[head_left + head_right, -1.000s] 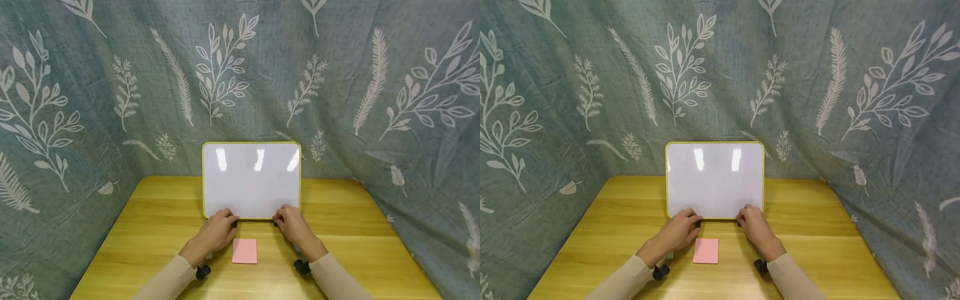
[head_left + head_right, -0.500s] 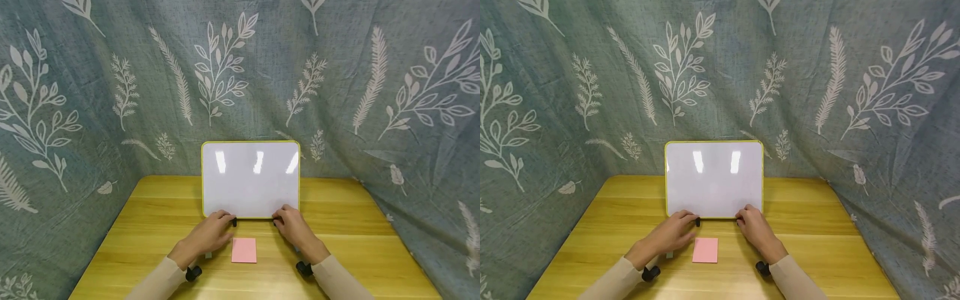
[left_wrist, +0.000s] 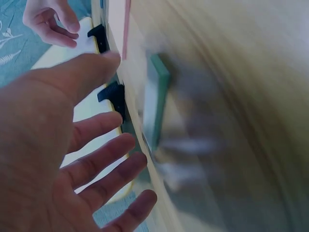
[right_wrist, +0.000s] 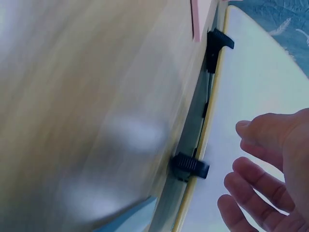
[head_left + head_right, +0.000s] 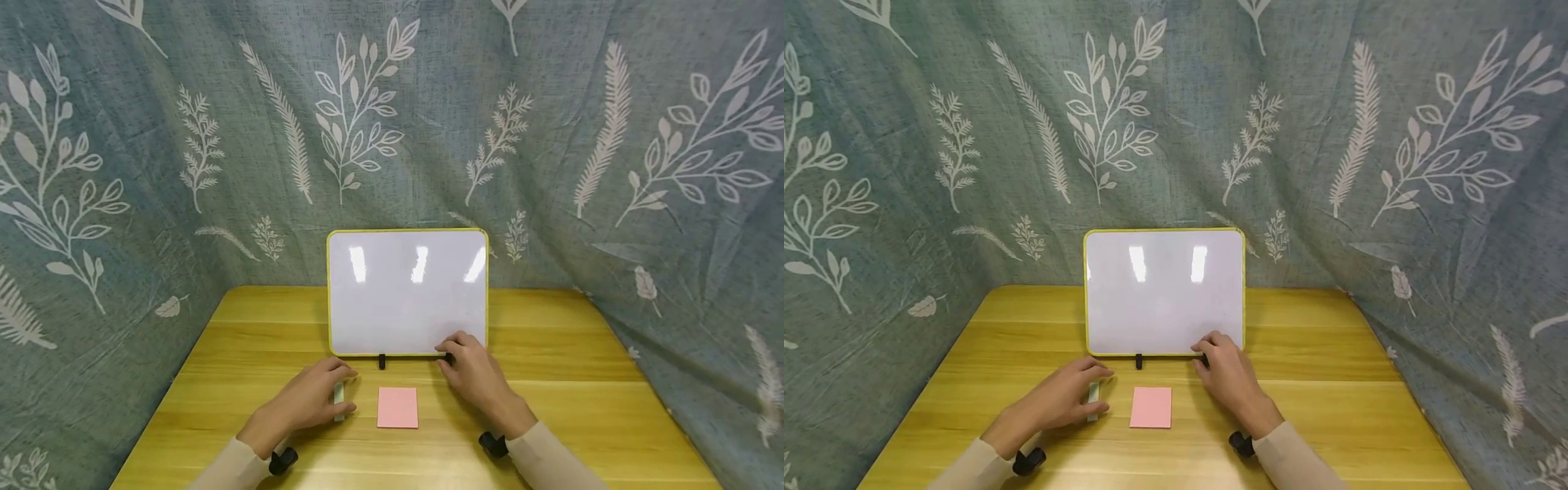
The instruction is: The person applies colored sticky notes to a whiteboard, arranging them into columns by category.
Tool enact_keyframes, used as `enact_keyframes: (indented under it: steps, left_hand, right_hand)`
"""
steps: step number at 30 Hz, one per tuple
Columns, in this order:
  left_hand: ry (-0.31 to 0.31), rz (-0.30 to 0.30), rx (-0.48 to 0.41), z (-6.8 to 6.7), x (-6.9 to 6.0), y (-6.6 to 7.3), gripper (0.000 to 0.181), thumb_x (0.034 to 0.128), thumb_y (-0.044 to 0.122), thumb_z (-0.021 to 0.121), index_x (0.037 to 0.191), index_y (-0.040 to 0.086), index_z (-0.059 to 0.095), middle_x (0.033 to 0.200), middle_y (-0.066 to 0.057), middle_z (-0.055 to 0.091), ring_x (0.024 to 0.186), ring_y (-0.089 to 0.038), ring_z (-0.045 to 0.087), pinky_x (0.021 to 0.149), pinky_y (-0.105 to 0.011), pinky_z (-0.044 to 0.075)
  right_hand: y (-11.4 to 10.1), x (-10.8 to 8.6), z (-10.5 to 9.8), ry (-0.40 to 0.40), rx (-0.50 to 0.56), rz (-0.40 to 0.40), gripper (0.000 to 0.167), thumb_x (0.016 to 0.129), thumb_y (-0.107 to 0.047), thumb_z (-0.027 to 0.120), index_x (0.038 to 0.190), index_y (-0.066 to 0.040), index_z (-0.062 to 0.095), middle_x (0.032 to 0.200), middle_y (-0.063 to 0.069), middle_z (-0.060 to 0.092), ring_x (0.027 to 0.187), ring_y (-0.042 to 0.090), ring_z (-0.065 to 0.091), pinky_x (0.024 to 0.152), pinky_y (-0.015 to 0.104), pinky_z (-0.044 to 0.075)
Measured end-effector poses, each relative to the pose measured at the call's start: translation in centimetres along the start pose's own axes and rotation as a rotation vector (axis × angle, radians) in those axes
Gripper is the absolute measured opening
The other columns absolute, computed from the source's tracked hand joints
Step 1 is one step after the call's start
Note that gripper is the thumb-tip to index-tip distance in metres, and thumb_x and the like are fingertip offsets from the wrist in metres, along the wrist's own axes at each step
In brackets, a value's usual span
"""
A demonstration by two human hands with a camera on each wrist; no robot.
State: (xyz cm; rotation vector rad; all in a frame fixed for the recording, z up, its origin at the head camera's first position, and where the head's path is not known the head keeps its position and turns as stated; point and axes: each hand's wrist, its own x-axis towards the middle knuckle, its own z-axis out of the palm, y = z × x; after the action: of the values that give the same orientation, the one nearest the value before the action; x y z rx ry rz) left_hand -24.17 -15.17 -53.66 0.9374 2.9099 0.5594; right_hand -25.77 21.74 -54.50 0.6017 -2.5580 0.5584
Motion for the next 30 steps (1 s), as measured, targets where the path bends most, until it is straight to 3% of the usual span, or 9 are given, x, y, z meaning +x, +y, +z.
enact_keyframes:
  steps: [5, 11, 19, 30]
  left_hand:
    - [-0.012, -0.047, -0.03, -0.2, -1.5, -0.7, 0.069, 0.0966, 0.05, 0.096, 0.151, 0.014, 0.075, 0.151, -0.007, 0.072, 0.135, -0.033, 0.073, 0.118, -0.061, 0.059]
    - [-0.015, -0.091, -0.052, -0.6, -2.4, -1.2, 0.078, 0.093, 0.053, 0.099, 0.153, 0.012, 0.072, 0.15, -0.009, 0.072, 0.136, -0.035, 0.072, 0.118, -0.065, 0.059]
    - [-0.013, -0.092, -0.035, -0.7, -2.2, -1.6, 0.074, 0.0911, 0.054, 0.1, 0.146, 0.011, 0.075, 0.147, -0.008, 0.073, 0.136, -0.035, 0.073, 0.118, -0.063, 0.06]
    - [0.025, -0.033, 0.0, -0.4, -2.3, -2.0, 0.065, 0.0906, 0.056, 0.1, 0.136, 0.015, 0.08, 0.139, -0.001, 0.073, 0.127, -0.027, 0.074, 0.108, -0.056, 0.065]
  right_hand:
    - [-1.1, -0.2, 0.4, -0.01, 0.042, -0.067, 0.028, 0.094, -0.007, 0.098, 0.119, -0.005, 0.088, 0.122, 0.008, 0.08, 0.113, 0.029, 0.077, 0.092, 0.043, 0.07]
    - [-2.7, 0.0, 0.9, -0.097, 0.127, -0.099, 0.03, 0.099, -0.011, 0.094, 0.128, -0.005, 0.086, 0.131, 0.009, 0.08, 0.124, 0.03, 0.077, 0.104, 0.047, 0.068]
    - [-5.2, 0.6, 1.7, -0.156, 0.165, -0.225, 0.034, 0.103, -0.015, 0.091, 0.134, -0.005, 0.084, 0.138, 0.012, 0.079, 0.126, 0.03, 0.078, 0.103, 0.049, 0.068]
    - [-8.4, 1.4, 3.6, -0.328, 0.189, -0.285, 0.039, 0.107, -0.023, 0.088, 0.142, -0.009, 0.081, 0.148, 0.009, 0.077, 0.138, 0.027, 0.074, 0.117, 0.045, 0.064]
